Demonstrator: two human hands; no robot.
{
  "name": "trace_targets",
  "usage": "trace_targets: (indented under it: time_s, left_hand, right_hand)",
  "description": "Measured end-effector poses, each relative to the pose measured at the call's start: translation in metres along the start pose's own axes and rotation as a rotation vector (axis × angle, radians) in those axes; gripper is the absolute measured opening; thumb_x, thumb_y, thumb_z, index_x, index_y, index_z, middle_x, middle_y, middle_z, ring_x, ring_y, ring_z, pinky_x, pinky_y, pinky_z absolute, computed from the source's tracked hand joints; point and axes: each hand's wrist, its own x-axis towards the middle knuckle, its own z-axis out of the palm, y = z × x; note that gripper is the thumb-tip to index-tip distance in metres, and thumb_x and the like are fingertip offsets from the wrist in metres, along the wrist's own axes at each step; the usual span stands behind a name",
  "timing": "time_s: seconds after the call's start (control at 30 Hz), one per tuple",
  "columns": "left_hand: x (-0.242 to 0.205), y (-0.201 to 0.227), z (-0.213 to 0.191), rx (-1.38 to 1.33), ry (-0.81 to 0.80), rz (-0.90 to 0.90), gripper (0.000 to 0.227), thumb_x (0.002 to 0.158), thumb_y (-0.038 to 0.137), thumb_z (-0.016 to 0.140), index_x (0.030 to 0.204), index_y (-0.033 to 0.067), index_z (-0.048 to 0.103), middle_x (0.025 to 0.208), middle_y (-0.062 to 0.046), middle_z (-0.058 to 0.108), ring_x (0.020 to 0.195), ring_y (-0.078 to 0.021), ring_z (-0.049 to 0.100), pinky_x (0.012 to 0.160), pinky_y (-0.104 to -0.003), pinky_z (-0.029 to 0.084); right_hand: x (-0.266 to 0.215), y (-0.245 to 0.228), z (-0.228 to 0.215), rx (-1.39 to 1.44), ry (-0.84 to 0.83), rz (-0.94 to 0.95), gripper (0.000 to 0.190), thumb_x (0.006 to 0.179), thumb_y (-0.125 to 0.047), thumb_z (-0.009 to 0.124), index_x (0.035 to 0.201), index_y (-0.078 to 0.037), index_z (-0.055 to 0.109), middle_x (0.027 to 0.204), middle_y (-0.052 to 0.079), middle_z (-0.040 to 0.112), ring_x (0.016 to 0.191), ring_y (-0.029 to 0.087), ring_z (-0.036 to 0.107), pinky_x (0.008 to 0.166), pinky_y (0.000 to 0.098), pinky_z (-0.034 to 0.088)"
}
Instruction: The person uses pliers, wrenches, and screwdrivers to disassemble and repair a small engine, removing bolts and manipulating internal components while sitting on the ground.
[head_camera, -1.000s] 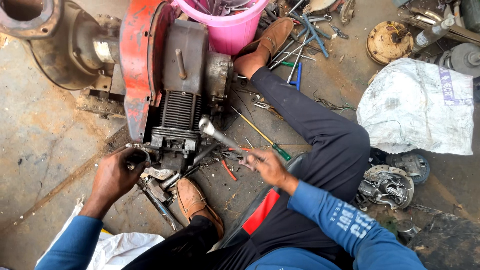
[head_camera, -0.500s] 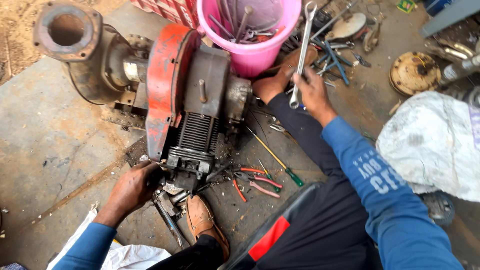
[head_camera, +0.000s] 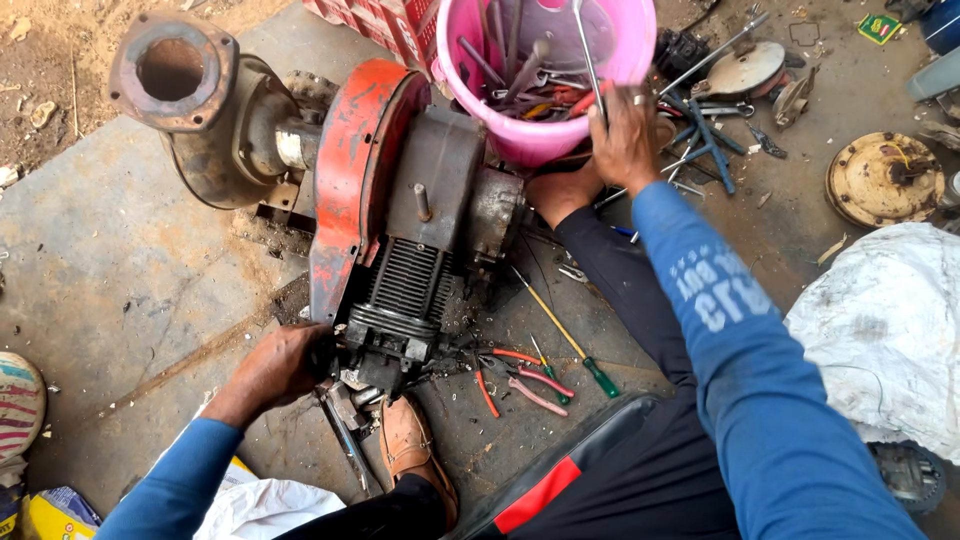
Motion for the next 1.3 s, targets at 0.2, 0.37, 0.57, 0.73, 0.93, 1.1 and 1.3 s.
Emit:
trace_targets:
  time_s: [0.2, 0.37, 0.57, 0.73, 0.93, 1.1, 1.3]
  left_hand:
    - [0.003, 0.079, -0.069, 0.274, -0.324, 0.005, 0.039, 0.073, 0.037, 0.084, 0.103, 0.0151, 0.071, 0.091, -0.014, 0.073, 0.093, -0.0363, 0.071, 0.083, -0.047, 0.057]
    - [0.016, 0.195, -0.097, -0.266, -0.3, 0.486, 0.055, 0.078, 0.043, 0.082, 0.118, 0.0096, 0.065, 0.093, -0.011, 0.075, 0.086, -0.0312, 0.076, 0.076, -0.042, 0.061]
    - [0.12, 0.259, -0.08, -0.108, 0.253, 0.51, 0.03, 0.084, 0.024, 0.073, 0.107, 0.0052, 0.065, 0.099, -0.018, 0.071, 0.085, -0.0408, 0.07, 0.072, -0.051, 0.056]
    - [0.198, 0.275, -0.037, -0.177, 0.449, 0.217, 0.034, 0.089, 0.026, 0.072, 0.112, 0.0051, 0.059, 0.115, -0.016, 0.066, 0.114, -0.0364, 0.065, 0.095, -0.049, 0.054]
    - [0.249, 0.285, 0.025, 0.152, 0.753, 0.261, 0.072, 0.071, 0.019, 0.076, 0.135, 0.002, 0.048, 0.134, -0.019, 0.052, 0.14, -0.0395, 0.038, 0.114, -0.071, 0.018]
    - [0.254, 0.295, 0.039, 0.059, 0.643, 0.172, 0.075, 0.061, 0.021, 0.08, 0.128, 0.0055, 0.049, 0.13, -0.018, 0.052, 0.143, -0.0398, 0.035, 0.118, -0.074, 0.017]
    - [0.254, 0.295, 0.039, 0.012, 0.663, 0.184, 0.08, 0.058, 0.023, 0.08, 0.128, 0.0045, 0.047, 0.132, -0.019, 0.051, 0.146, -0.0406, 0.033, 0.118, -0.074, 0.017]
  right_hand:
    - [-0.063, -0.027, -0.02, 0.13, -0.02, 0.146, 0.024, 0.111, -0.02, 0.051, 0.11, 0.002, 0.062, 0.105, 0.028, 0.06, 0.106, 0.046, 0.054, 0.103, 0.0564, 0.041]
    - [-0.082, -0.057, -0.038, 0.27, 0.017, 0.16, 0.023, 0.107, -0.014, 0.049, 0.11, 0.002, 0.066, 0.104, 0.024, 0.062, 0.107, 0.044, 0.054, 0.098, 0.0525, 0.042]
    - [-0.079, -0.064, -0.042, 0.298, 0.034, 0.165, 0.026, 0.108, -0.017, 0.049, 0.115, 0.001, 0.066, 0.107, 0.022, 0.063, 0.11, 0.042, 0.055, 0.1, 0.052, 0.041]
    - [-0.084, -0.06, -0.041, 0.359, -0.017, 0.234, 0.03, 0.109, -0.021, 0.048, 0.117, 0.002, 0.066, 0.104, 0.022, 0.062, 0.106, 0.039, 0.056, 0.097, 0.0498, 0.044]
    - [-0.082, -0.061, -0.042, 0.293, 0.013, 0.17, 0.028, 0.11, -0.018, 0.05, 0.117, 0.003, 0.066, 0.107, 0.021, 0.065, 0.108, 0.04, 0.058, 0.097, 0.0504, 0.046]
    - [-0.072, -0.055, -0.063, 0.282, -0.144, 0.193, 0.025, 0.107, -0.021, 0.056, 0.113, 0.0, 0.069, 0.103, 0.022, 0.067, 0.103, 0.042, 0.06, 0.092, 0.0503, 0.048]
    - [-0.012, -0.038, -0.083, -0.092, -0.603, 0.288, 0.034, 0.092, -0.034, 0.066, 0.099, -0.001, 0.075, 0.1, 0.026, 0.07, 0.099, 0.045, 0.064, 0.088, 0.0524, 0.051]
